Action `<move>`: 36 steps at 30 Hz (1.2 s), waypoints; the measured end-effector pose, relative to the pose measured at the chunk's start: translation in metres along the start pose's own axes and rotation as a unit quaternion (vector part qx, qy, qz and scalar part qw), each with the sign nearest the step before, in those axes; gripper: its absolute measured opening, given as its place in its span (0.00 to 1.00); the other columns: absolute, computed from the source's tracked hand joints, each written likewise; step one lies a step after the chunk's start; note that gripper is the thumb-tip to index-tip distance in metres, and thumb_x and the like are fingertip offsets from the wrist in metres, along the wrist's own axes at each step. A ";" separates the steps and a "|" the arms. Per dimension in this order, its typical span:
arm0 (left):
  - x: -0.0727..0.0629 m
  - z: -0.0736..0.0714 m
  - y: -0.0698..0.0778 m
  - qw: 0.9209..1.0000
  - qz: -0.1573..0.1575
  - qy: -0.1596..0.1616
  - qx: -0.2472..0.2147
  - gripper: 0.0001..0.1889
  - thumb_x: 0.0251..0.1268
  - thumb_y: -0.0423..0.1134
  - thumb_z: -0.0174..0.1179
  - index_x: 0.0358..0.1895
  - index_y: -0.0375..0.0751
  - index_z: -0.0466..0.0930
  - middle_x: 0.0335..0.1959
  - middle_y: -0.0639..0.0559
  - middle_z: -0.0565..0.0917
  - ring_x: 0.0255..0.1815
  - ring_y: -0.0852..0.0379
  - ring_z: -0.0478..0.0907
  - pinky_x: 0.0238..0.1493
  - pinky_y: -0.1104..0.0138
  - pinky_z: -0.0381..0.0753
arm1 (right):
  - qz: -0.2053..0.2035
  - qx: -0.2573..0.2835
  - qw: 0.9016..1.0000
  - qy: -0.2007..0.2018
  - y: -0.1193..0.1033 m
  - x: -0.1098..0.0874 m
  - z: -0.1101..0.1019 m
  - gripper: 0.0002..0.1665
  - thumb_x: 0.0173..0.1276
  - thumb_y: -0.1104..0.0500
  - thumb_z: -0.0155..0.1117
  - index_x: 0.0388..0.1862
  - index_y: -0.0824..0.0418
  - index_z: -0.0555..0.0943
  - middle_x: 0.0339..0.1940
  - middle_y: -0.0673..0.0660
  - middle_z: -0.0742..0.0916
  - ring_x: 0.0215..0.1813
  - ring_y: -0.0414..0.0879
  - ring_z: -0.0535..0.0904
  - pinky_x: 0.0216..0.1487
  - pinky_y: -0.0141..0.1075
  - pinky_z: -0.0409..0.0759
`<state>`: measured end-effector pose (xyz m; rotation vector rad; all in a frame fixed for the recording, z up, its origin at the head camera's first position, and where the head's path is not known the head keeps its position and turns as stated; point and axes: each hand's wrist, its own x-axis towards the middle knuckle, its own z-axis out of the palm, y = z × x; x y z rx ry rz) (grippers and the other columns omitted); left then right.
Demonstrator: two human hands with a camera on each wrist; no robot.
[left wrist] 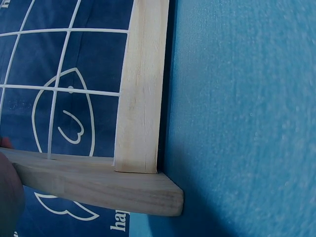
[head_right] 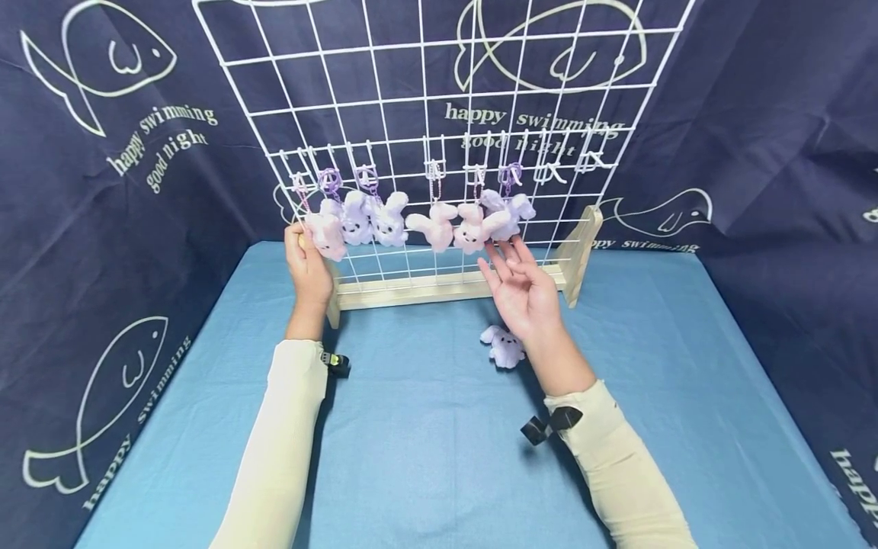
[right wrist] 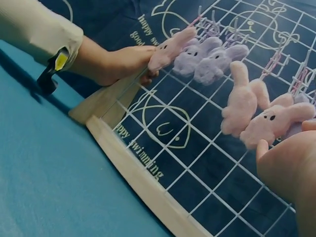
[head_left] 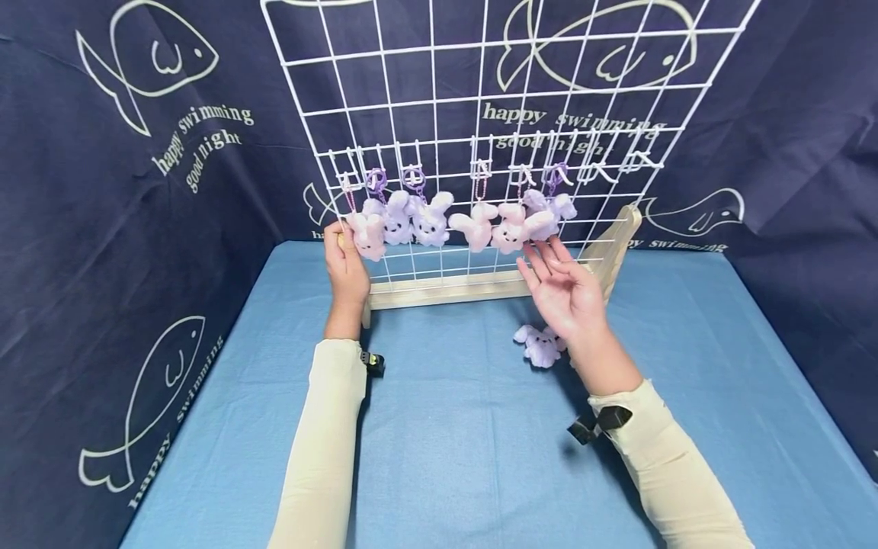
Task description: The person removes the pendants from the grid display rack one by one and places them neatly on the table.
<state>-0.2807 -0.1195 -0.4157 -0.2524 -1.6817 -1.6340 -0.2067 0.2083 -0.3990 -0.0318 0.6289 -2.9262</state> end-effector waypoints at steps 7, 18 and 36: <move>0.000 0.000 0.000 1.000 0.001 0.001 -0.002 0.12 0.84 0.30 0.42 0.51 0.18 0.68 0.40 0.62 0.70 0.43 0.68 0.68 0.45 0.75 0.68 | -0.014 0.027 0.999 0.012 -0.001 -0.005 0.006 0.25 0.76 0.73 0.51 0.68 0.60 0.73 0.73 0.59 0.79 0.78 0.53 0.72 0.77 0.38 0.72; -0.001 0.000 0.000 1.000 0.007 0.003 0.002 0.12 0.84 0.30 0.42 0.51 0.18 0.68 0.41 0.62 0.71 0.46 0.68 0.68 0.49 0.74 0.66 | -0.028 0.019 0.999 0.013 0.000 -0.007 0.009 0.05 0.77 0.64 0.64 0.49 0.58 0.82 0.42 0.56 0.85 0.44 0.48 0.81 0.45 0.34 0.80; 0.000 0.000 0.000 1.000 0.007 0.004 -0.003 0.12 0.83 0.29 0.43 0.52 0.17 0.68 0.42 0.62 0.71 0.48 0.69 0.69 0.51 0.74 0.67 | -0.044 0.045 0.998 -0.028 -0.004 -0.020 0.020 0.20 0.86 0.50 0.44 0.57 0.63 0.76 0.49 0.67 0.89 0.43 0.56 0.84 0.44 0.41 0.83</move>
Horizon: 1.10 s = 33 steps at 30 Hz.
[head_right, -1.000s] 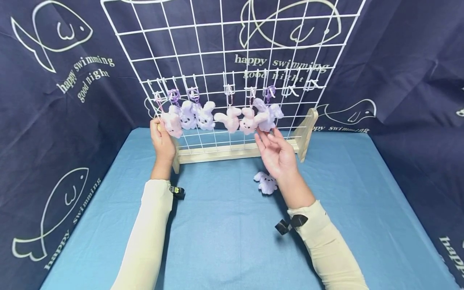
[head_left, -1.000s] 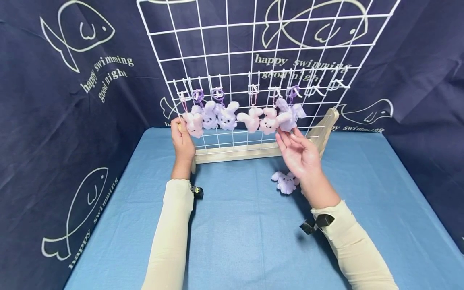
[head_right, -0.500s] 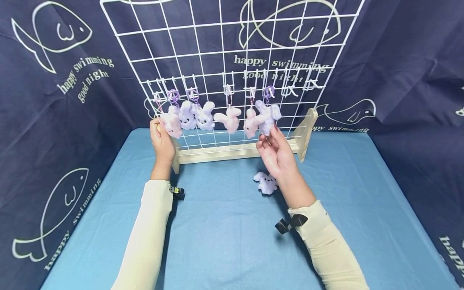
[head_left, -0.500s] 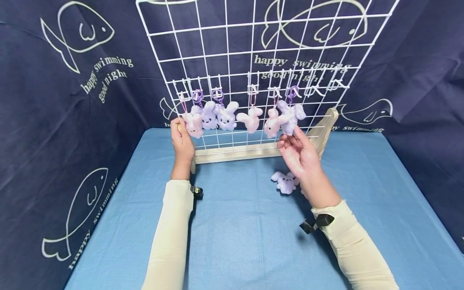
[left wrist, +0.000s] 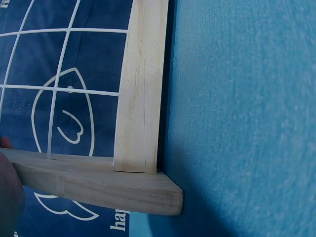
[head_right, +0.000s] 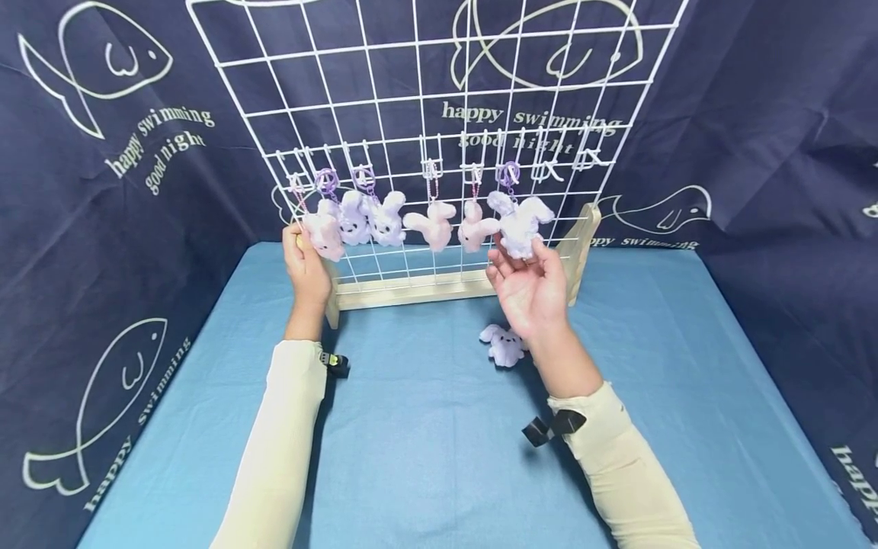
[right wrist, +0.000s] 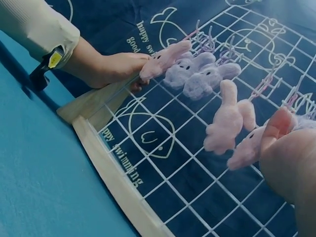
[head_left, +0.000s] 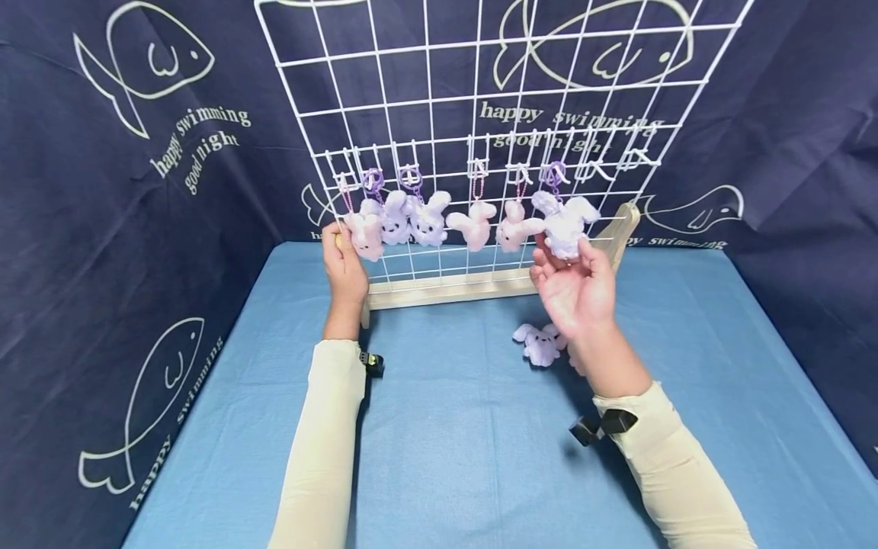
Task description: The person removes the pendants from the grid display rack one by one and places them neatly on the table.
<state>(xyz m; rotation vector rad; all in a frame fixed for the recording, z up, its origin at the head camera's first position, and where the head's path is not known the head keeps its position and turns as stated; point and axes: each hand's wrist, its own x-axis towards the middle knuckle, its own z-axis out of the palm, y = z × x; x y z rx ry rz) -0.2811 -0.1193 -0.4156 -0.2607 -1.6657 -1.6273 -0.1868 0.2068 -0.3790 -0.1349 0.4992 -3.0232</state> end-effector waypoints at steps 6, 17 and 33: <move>0.000 0.000 0.000 1.000 -0.005 0.004 -0.002 0.12 0.83 0.30 0.43 0.51 0.18 0.68 0.41 0.63 0.71 0.45 0.69 0.69 0.48 0.74 0.67 | -0.026 -0.029 0.999 -0.009 0.001 -0.007 0.010 0.20 0.86 0.53 0.42 0.61 0.64 0.74 0.51 0.67 0.91 0.42 0.56 0.90 0.42 0.39 0.86; 0.000 0.000 0.000 1.000 -0.005 0.002 0.001 0.13 0.84 0.30 0.43 0.53 0.18 0.69 0.42 0.62 0.72 0.46 0.68 0.69 0.49 0.74 0.67 | -0.059 -0.076 0.993 -0.068 0.002 -0.021 0.025 0.22 0.85 0.56 0.33 0.59 0.62 0.75 0.49 0.64 0.89 0.36 0.52 0.80 0.37 0.38 0.77; -0.001 0.000 0.000 1.000 -0.009 0.002 0.003 0.13 0.84 0.30 0.43 0.52 0.18 0.69 0.41 0.63 0.71 0.46 0.68 0.68 0.49 0.74 0.66 | -0.071 -0.120 0.985 -0.105 -0.003 -0.031 0.036 0.11 0.75 0.60 0.55 0.54 0.55 0.74 0.44 0.55 0.83 0.34 0.46 0.72 0.36 0.33 0.72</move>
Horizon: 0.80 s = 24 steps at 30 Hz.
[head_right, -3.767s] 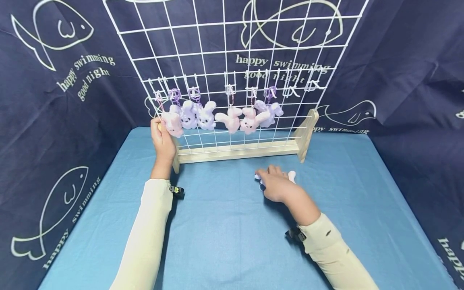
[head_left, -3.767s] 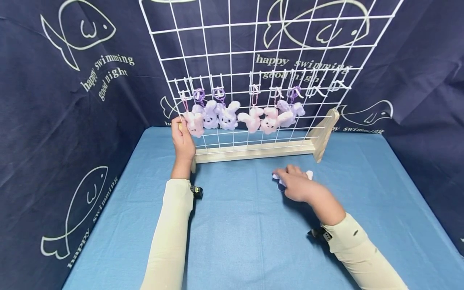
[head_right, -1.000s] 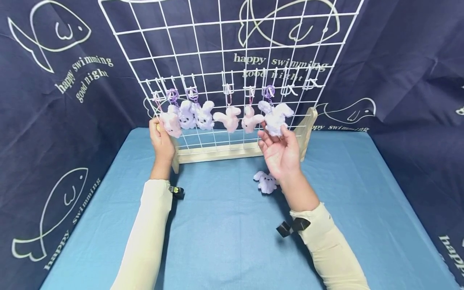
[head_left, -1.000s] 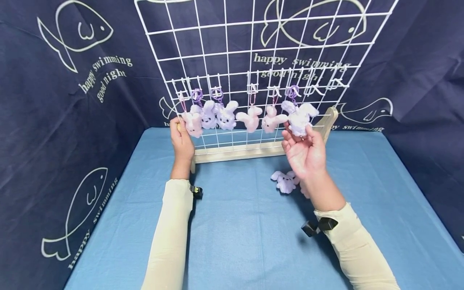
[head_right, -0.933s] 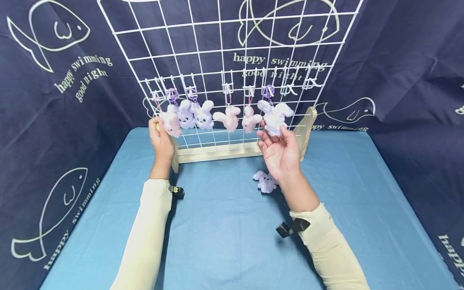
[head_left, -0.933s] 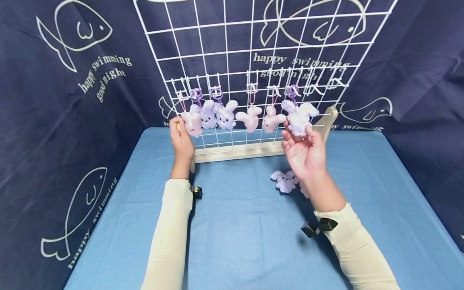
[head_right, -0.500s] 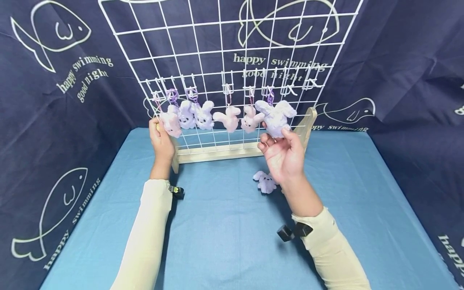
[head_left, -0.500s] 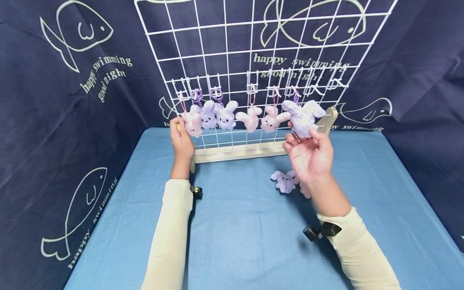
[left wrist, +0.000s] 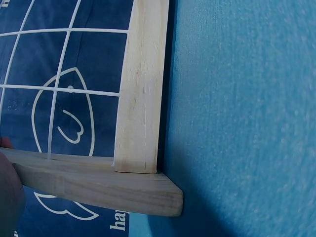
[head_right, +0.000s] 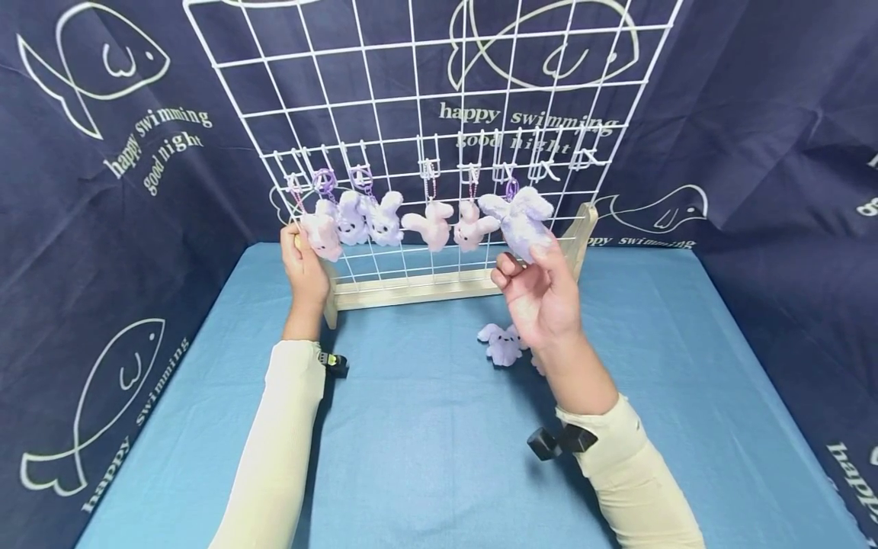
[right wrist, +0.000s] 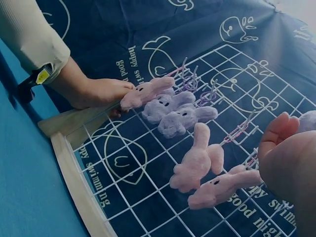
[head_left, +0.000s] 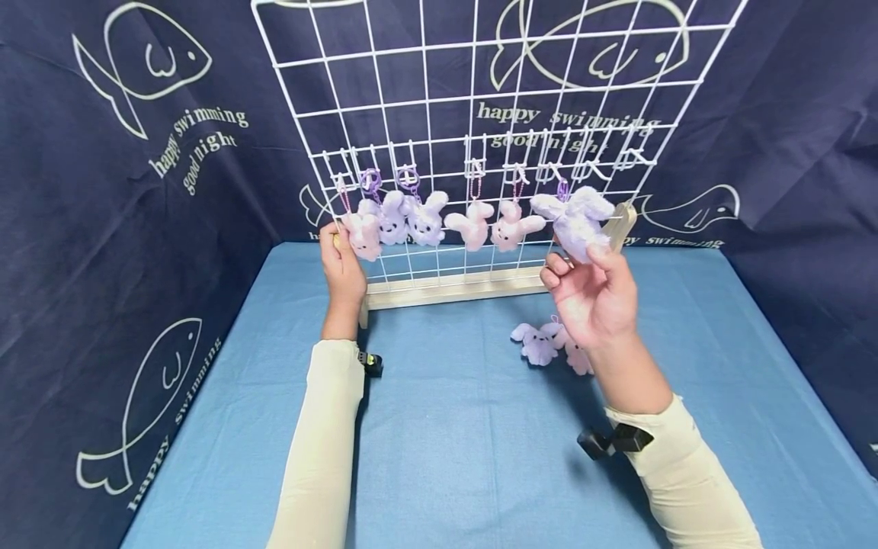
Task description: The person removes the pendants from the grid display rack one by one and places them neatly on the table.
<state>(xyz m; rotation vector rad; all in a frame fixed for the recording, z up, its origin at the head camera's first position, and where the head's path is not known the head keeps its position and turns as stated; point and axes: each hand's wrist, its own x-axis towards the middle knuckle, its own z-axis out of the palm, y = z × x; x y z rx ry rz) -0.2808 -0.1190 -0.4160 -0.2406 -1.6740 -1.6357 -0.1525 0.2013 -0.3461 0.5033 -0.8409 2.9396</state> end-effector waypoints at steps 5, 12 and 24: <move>0.000 0.000 0.000 1.000 -0.005 0.002 0.000 0.13 0.84 0.31 0.43 0.52 0.19 0.68 0.39 0.63 0.71 0.44 0.68 0.68 0.47 0.74 0.67 | 0.006 0.045 0.999 -0.017 -0.002 -0.002 0.002 0.13 0.76 0.59 0.54 0.56 0.59 0.76 0.45 0.61 0.84 0.35 0.49 0.74 0.36 0.35 0.75; 0.000 0.000 0.001 1.000 -0.008 0.001 -0.005 0.13 0.84 0.30 0.43 0.52 0.18 0.68 0.40 0.63 0.71 0.46 0.68 0.69 0.49 0.74 0.68 | 0.003 0.105 0.993 -0.043 -0.004 -0.005 0.005 0.17 0.77 0.58 0.51 0.56 0.66 0.78 0.45 0.67 0.88 0.40 0.56 0.83 0.41 0.41 0.85; 0.000 0.001 -0.001 1.000 0.001 0.002 0.003 0.13 0.84 0.31 0.42 0.51 0.18 0.68 0.41 0.63 0.70 0.45 0.68 0.68 0.48 0.74 0.66 | 0.035 -0.058 0.996 -0.056 -0.006 -0.008 0.009 0.15 0.81 0.58 0.48 0.56 0.59 0.80 0.48 0.55 0.88 0.43 0.46 0.80 0.40 0.30 0.76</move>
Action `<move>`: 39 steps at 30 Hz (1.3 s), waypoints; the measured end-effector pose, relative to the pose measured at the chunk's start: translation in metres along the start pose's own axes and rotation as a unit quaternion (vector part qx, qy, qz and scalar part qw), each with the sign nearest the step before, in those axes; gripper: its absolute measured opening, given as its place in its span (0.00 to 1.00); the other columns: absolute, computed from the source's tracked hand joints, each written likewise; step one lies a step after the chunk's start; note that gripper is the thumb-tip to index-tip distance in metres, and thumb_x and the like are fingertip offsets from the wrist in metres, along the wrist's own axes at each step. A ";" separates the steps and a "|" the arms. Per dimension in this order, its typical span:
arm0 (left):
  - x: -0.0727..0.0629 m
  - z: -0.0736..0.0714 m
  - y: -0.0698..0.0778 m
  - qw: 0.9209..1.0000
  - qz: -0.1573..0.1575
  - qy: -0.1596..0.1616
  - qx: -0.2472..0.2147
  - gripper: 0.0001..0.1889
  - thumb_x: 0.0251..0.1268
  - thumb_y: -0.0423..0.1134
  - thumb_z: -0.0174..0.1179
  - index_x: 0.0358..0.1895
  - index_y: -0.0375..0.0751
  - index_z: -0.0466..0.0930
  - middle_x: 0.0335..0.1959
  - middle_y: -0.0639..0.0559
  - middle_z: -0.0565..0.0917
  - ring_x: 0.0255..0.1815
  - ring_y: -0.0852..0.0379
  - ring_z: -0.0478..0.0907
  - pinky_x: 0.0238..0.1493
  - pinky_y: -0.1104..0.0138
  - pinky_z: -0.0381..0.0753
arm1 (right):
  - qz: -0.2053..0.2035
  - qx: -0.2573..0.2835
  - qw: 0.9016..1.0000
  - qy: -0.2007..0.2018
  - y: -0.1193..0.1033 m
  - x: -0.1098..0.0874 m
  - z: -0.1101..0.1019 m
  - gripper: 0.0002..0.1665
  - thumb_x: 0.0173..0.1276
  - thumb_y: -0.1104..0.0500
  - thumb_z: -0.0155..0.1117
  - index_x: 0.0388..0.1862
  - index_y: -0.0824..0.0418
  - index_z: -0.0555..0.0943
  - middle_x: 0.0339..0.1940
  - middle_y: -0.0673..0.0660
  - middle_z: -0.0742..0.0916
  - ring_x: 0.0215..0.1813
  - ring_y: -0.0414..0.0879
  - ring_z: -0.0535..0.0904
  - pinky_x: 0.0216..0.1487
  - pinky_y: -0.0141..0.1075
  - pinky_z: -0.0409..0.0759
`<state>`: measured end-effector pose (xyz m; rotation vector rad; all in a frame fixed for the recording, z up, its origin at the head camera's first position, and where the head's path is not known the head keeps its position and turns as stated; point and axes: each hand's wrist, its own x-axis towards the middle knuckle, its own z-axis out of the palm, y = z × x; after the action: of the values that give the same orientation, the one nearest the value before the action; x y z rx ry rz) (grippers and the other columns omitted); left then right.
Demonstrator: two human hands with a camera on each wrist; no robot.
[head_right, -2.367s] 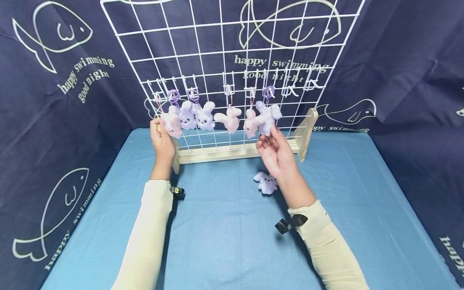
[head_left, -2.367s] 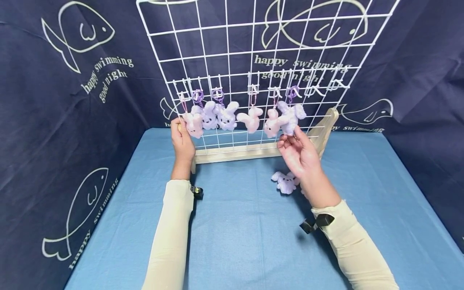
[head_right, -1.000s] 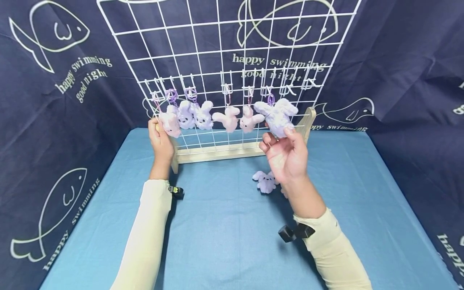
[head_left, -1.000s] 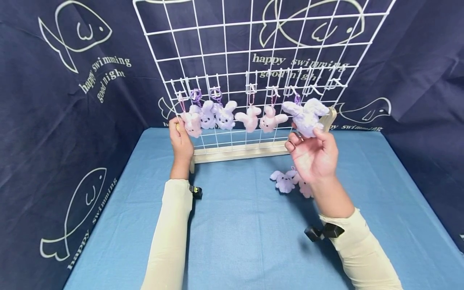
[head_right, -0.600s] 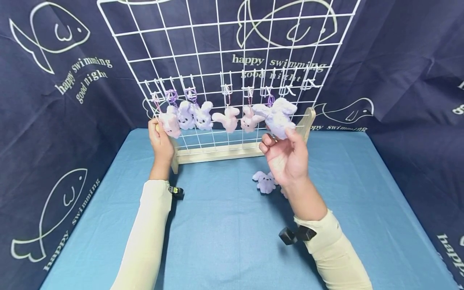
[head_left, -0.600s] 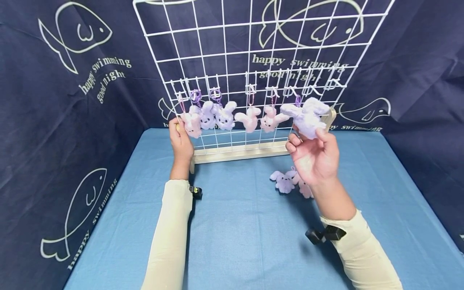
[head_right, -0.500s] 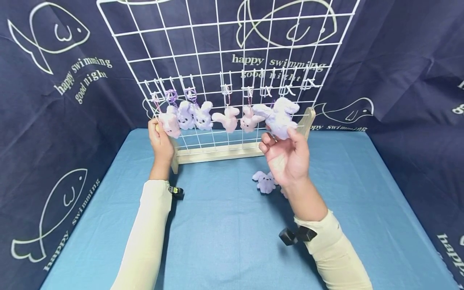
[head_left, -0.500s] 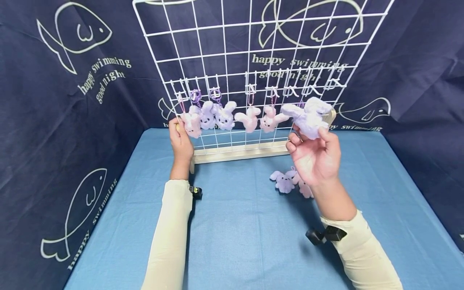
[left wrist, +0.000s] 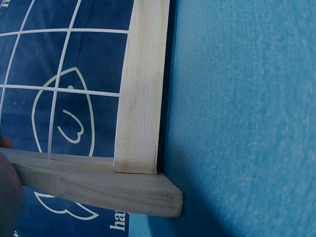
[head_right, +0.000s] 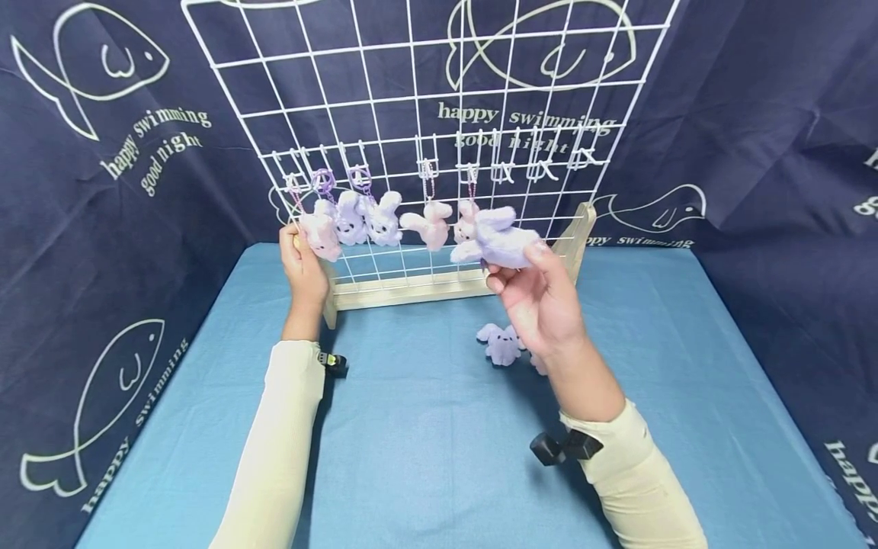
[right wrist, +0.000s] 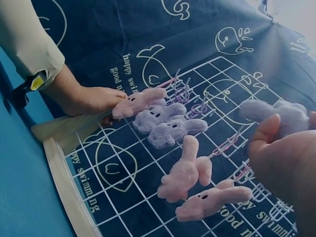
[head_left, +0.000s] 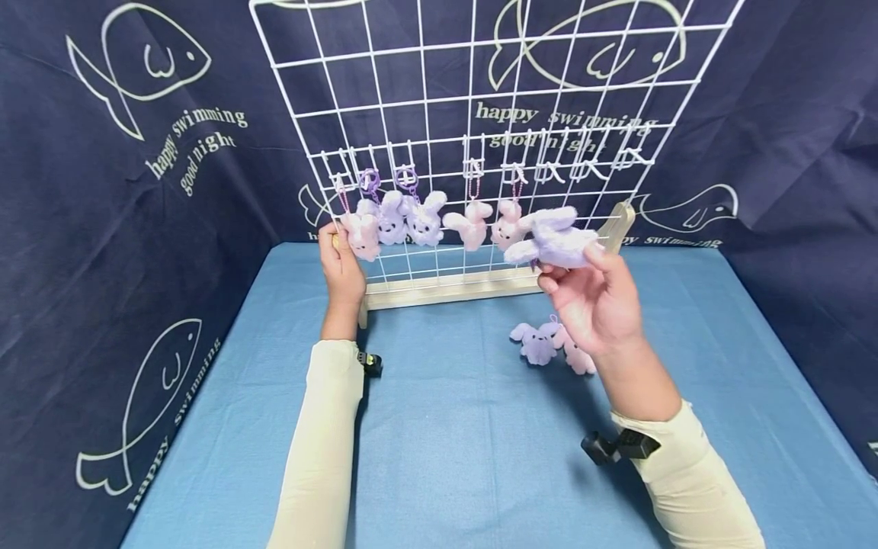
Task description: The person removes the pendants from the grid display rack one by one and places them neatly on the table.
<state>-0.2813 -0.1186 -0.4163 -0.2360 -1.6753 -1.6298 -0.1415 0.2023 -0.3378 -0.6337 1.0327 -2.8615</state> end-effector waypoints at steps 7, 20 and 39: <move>0.001 -0.001 0.001 1.000 -0.001 -0.003 -0.001 0.13 0.85 0.31 0.42 0.51 0.19 0.68 0.39 0.63 0.70 0.43 0.69 0.67 0.45 0.74 0.67 | 0.043 -0.115 0.992 -0.005 0.004 0.000 0.001 0.17 0.84 0.61 0.46 0.54 0.57 0.84 0.43 0.51 0.89 0.40 0.42 0.79 0.38 0.30 0.74; 0.000 -0.001 0.002 1.000 -0.004 -0.002 -0.004 0.12 0.85 0.31 0.42 0.51 0.20 0.68 0.39 0.63 0.70 0.42 0.68 0.68 0.44 0.74 0.67 | 0.036 -0.394 0.912 0.111 0.010 0.003 0.009 0.15 0.80 0.66 0.55 0.43 0.49 0.86 0.37 0.41 0.89 0.40 0.34 0.82 0.49 0.27 0.83; 0.000 -0.003 0.002 1.000 -0.005 -0.014 0.003 0.13 0.85 0.32 0.41 0.51 0.20 0.68 0.37 0.63 0.69 0.39 0.68 0.67 0.40 0.75 0.67 | 0.123 -0.656 0.744 -0.001 0.017 0.000 -0.011 0.24 0.76 0.52 0.67 0.67 0.57 0.81 0.56 0.60 0.86 0.45 0.52 0.86 0.42 0.33 0.85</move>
<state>-0.2790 -0.1214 -0.4148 -0.2486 -1.7060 -1.6351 -0.1471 0.1960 -0.3556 -0.3888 2.7679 -1.4674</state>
